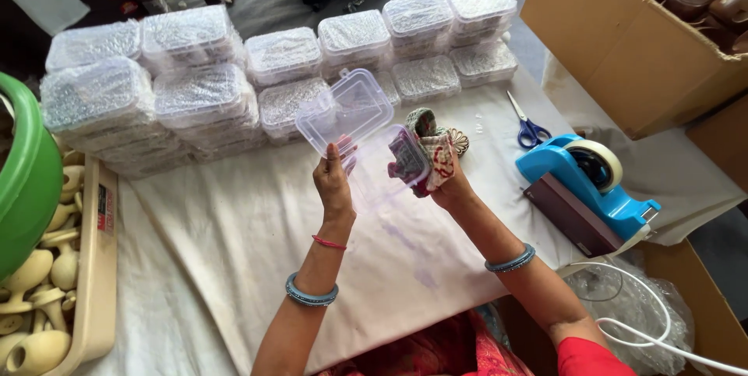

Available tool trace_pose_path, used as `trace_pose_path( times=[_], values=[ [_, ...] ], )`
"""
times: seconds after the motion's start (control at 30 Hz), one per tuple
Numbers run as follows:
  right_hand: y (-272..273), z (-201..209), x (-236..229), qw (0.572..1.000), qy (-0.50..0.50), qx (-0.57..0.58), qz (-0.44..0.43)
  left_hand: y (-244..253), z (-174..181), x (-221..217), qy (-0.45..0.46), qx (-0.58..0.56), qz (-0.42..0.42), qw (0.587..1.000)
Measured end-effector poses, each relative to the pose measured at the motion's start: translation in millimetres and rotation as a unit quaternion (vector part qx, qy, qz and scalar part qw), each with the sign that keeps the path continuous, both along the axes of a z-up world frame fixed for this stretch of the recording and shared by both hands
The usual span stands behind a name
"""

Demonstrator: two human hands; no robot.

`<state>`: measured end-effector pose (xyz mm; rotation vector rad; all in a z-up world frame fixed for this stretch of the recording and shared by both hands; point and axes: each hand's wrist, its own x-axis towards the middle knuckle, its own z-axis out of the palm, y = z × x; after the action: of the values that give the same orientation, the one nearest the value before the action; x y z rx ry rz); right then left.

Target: The person wipes the inside of a small, clear plastic container with a patterned cloth. They then place two decorative metal objects, one shaped like an elephant and the other like a flower, into the container and close the lid.

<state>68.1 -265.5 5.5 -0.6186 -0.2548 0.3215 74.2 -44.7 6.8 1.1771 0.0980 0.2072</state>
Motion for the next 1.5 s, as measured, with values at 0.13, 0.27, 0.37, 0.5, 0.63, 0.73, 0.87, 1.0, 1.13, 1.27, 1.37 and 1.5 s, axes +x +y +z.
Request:
trace_pose_path(
  times=[0.13, 0.27, 0.37, 0.5, 0.63, 0.73, 0.87, 1.0, 1.13, 1.27, 1.37, 1.5],
  values=[
    [-3, -11, 8, 0.997, 0.032, -0.031, -0.058, -13, -2, 4, 0.009, -0.065, 0.052, 0.996],
    [-1, -57, 14, 0.987, 0.123, 0.049, -0.086, -23, -2, -4, 0.048, -0.134, 0.119, 0.983],
    [5, -90, 9, 0.943, -0.109, -0.22, -0.226, -37, -2, -18, 0.056, -0.166, 0.132, 0.976],
    [8, -43, 0, 0.956, 0.021, -0.154, -0.248, -51, -21, -35, 0.038, -0.142, 0.101, 0.984],
    [2, -33, -7, 0.939, -0.019, -0.194, -0.283, -60, -5, -48, 0.044, -0.067, 0.078, 0.994],
    [1, -55, -11, 0.936, -0.006, -0.167, -0.31, -61, 5, -49, 0.062, -0.041, 0.087, 0.993],
    [11, -51, -23, 0.881, -0.121, -0.323, -0.323, -53, 8, -47, 0.095, -0.055, 0.125, 0.986],
    [38, 26, -44, 0.778, -0.251, -0.404, -0.41, -52, -48, -35, 0.092, -0.067, 0.148, 0.982],
    [45, 34, -50, 0.636, -0.353, -0.515, -0.454, -56, -47, -38, 0.083, -0.114, 0.119, 0.983],
    [43, 12, -46, 0.628, -0.332, -0.603, -0.363, -51, -11, -42, 0.07, -0.157, 0.077, 0.982],
    [30, -5, -32, 0.651, -0.315, -0.615, -0.314, -34, 3, -35, 0.073, -0.12, 0.057, 0.989],
    [10, -35, -13, 0.902, -0.058, -0.375, -0.208, -17, 4, -31, 0.067, -0.1, 0.012, 0.993]
  ],
)
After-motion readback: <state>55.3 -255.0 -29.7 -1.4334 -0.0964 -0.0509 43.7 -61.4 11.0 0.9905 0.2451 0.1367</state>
